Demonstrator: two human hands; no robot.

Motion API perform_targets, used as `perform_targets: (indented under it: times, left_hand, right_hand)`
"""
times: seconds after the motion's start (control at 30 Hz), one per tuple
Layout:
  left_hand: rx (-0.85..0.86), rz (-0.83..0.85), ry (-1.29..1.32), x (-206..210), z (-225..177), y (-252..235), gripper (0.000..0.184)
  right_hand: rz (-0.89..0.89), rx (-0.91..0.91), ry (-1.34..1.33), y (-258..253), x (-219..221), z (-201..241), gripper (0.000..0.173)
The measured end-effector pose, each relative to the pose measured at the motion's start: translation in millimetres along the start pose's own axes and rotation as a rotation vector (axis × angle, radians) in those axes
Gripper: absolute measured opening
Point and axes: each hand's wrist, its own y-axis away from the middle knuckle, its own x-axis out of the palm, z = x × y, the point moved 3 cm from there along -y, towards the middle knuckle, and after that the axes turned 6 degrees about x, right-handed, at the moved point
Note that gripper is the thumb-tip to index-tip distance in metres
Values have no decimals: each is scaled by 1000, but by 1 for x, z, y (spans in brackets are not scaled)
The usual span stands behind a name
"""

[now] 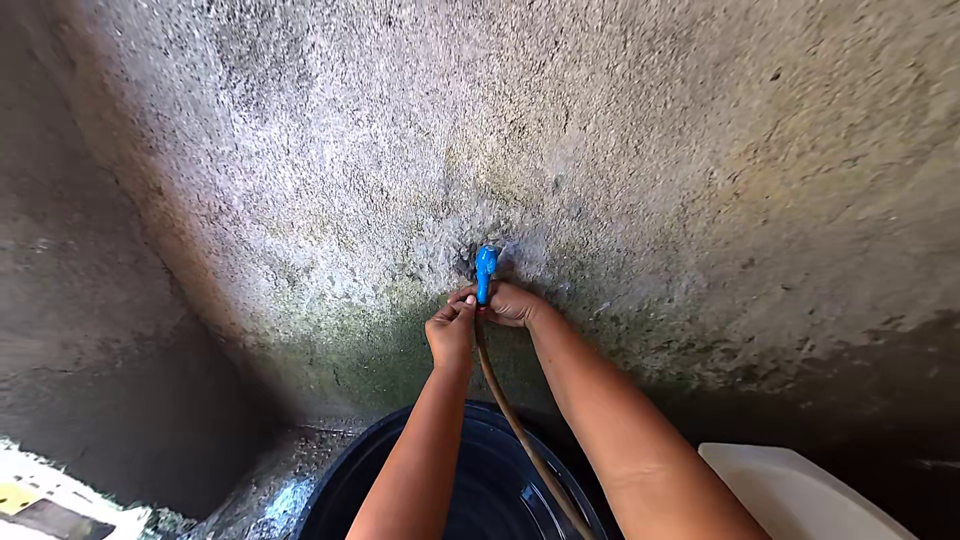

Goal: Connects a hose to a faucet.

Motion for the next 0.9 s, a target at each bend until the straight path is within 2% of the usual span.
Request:
perform_targets:
  times: [0.1,0.17,0.3,0.43,0.53,0.63,0.8,0.9]
  left_hand:
    - [-5,-1,-16,0,-1,1,21]
    - [-19,0,-2,1,-1,2,20]
    - [-56,6,-18,0,-2,3,15]
    - [-47,28,-50,0,-2,2,18]
    - [-13,13,-78,1,0,1,22]
    - [69,51,-134,1,0,3,16]
    - [292,61,-386,-1,-1,9,16]
    - [434,131,-548,-3,-3,14,30]
  right_hand:
    - [-102,-91,11,1,3,-5,24]
    - [-191,-113,119,5,6,-6,22]
    - [-365,0,582,24,10,7,30]
    - [-568,-126,1114,46,6,22,23]
    - [-630,-57,1355,62,-1,25,24]
    - [-618,13,1403,82,-4,28,23]
    - [-581,84,1286,111,10,46,22]
    - [-552,107,1208,125,32,60,26]
